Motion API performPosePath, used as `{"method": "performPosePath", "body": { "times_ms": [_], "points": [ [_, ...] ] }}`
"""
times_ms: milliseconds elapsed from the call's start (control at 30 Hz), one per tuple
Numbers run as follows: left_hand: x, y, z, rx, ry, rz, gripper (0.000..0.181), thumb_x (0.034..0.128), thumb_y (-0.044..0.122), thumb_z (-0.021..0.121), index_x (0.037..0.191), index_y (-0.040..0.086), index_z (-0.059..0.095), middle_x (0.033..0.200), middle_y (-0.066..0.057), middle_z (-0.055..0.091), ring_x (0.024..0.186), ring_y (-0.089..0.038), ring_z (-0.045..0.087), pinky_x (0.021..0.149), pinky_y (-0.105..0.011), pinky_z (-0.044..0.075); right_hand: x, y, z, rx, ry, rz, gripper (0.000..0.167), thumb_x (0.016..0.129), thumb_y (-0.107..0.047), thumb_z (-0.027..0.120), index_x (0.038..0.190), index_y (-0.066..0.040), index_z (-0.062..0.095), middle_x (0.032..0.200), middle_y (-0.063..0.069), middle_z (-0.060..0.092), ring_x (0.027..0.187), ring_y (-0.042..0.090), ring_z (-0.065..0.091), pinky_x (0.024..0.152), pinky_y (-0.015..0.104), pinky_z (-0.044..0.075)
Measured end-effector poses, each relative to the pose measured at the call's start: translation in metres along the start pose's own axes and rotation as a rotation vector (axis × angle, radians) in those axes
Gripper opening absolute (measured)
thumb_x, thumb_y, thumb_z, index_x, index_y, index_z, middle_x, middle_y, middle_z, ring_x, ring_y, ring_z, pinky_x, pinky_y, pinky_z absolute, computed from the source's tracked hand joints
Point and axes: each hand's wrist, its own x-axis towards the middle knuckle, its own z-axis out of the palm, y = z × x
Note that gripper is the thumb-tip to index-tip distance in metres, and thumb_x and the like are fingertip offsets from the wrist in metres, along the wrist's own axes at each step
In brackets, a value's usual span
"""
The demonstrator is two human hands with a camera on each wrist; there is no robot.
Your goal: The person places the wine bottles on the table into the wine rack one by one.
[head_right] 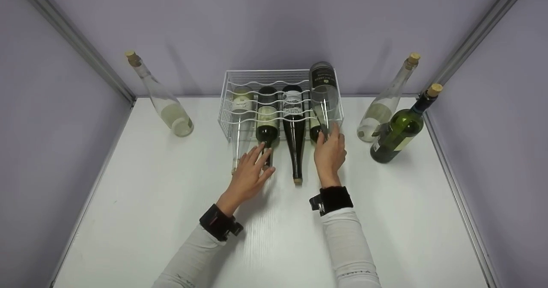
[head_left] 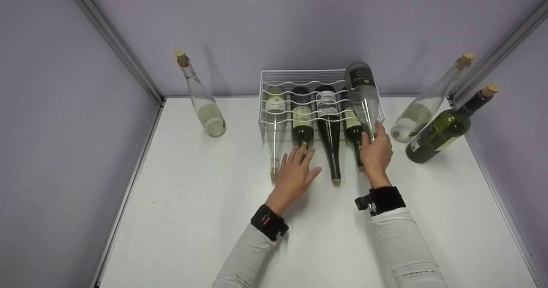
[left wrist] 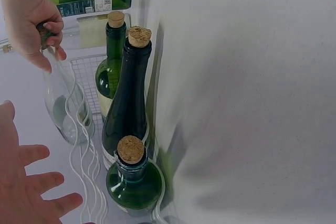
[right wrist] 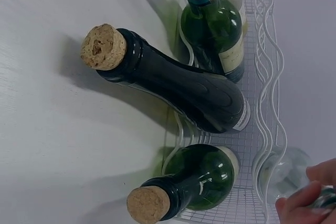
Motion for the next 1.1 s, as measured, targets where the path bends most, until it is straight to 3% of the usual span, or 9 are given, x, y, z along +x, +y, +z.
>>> {"method": "performPosePath", "body": {
  "times_ms": [233, 400, 533, 633, 800, 1000, 1100],
  "points": [
    [0.000, 0.000, 0.000, -0.004, -0.015, -0.008, 0.065, 0.1029, 0.056, 0.031, 0.152, 0.014, 0.038, 0.159, -0.011, 0.026, 0.144, -0.032, 0.025, 0.113, -0.055, 0.021, 0.000, 0.001, -0.001, 0.010, -0.010, -0.012, 0.053, 0.098, -0.025, 0.060, 0.146, -0.008, 0.044, 0.113, 0.025, 0.060, 0.105, 0.045, 0.057, 0.088, 0.061, 0.043],
    [0.000, 0.001, -0.001, -0.014, -0.032, -0.016, 0.066, 0.1027, 0.058, 0.029, 0.153, 0.014, 0.037, 0.160, -0.010, 0.024, 0.144, -0.032, 0.024, 0.114, -0.054, 0.020, 0.001, 0.002, -0.008, 0.104, -0.097, -0.030, 0.062, 0.099, -0.032, 0.058, 0.150, -0.004, 0.036, 0.129, 0.029, 0.054, 0.119, 0.045, 0.051, 0.098, 0.060, 0.038],
    [-0.001, 0.002, -0.001, -0.032, -0.039, -0.020, 0.067, 0.1023, 0.059, 0.029, 0.152, 0.014, 0.038, 0.161, -0.009, 0.022, 0.145, -0.031, 0.021, 0.115, -0.054, 0.018, 0.002, 0.006, -0.014, 0.188, -0.119, -0.036, 0.068, 0.100, -0.041, 0.054, 0.151, -0.002, 0.033, 0.128, 0.030, 0.051, 0.112, 0.042, 0.053, 0.096, 0.055, 0.039],
    [-0.001, 0.004, -0.002, -0.041, -0.037, -0.009, 0.068, 0.1022, 0.059, 0.029, 0.152, 0.014, 0.037, 0.161, -0.009, 0.022, 0.145, -0.032, 0.022, 0.115, -0.055, 0.018, 0.001, 0.012, -0.020, 0.229, -0.073, -0.032, 0.066, 0.101, -0.041, 0.052, 0.150, -0.001, 0.035, 0.123, 0.028, 0.049, 0.103, 0.039, 0.055, 0.089, 0.050, 0.042],
    [0.000, 0.008, -0.005, -0.053, -0.032, 0.020, 0.067, 0.1021, 0.059, 0.030, 0.153, 0.016, 0.035, 0.161, -0.008, 0.023, 0.145, -0.033, 0.023, 0.114, -0.055, 0.018, 0.000, 0.029, -0.029, 0.236, 0.039, 0.010, 0.062, 0.101, -0.036, 0.054, 0.148, 0.000, 0.037, 0.127, 0.028, 0.044, 0.108, 0.039, 0.053, 0.092, 0.047, 0.042],
    [0.002, 0.013, -0.009, -0.055, -0.018, 0.059, 0.069, 0.1009, 0.061, 0.031, 0.154, 0.017, 0.033, 0.161, -0.007, 0.022, 0.144, -0.034, 0.024, 0.113, -0.057, 0.021, 0.002, 0.050, -0.039, 0.248, 0.139, 0.106, 0.065, 0.096, -0.034, 0.061, 0.144, 0.001, 0.035, 0.123, 0.025, 0.039, 0.112, 0.034, 0.047, 0.093, 0.039, 0.041],
    [0.004, 0.017, -0.010, -0.048, -0.014, 0.080, 0.070, 0.1004, 0.061, 0.033, 0.154, 0.017, 0.033, 0.161, -0.007, 0.022, 0.145, -0.033, 0.024, 0.112, -0.057, 0.023, 0.005, 0.059, -0.044, 0.253, 0.174, 0.153, 0.064, 0.095, -0.033, 0.063, 0.139, 0.003, 0.034, 0.116, 0.019, 0.039, 0.106, 0.027, 0.047, 0.090, 0.033, 0.039]
  ]
}}
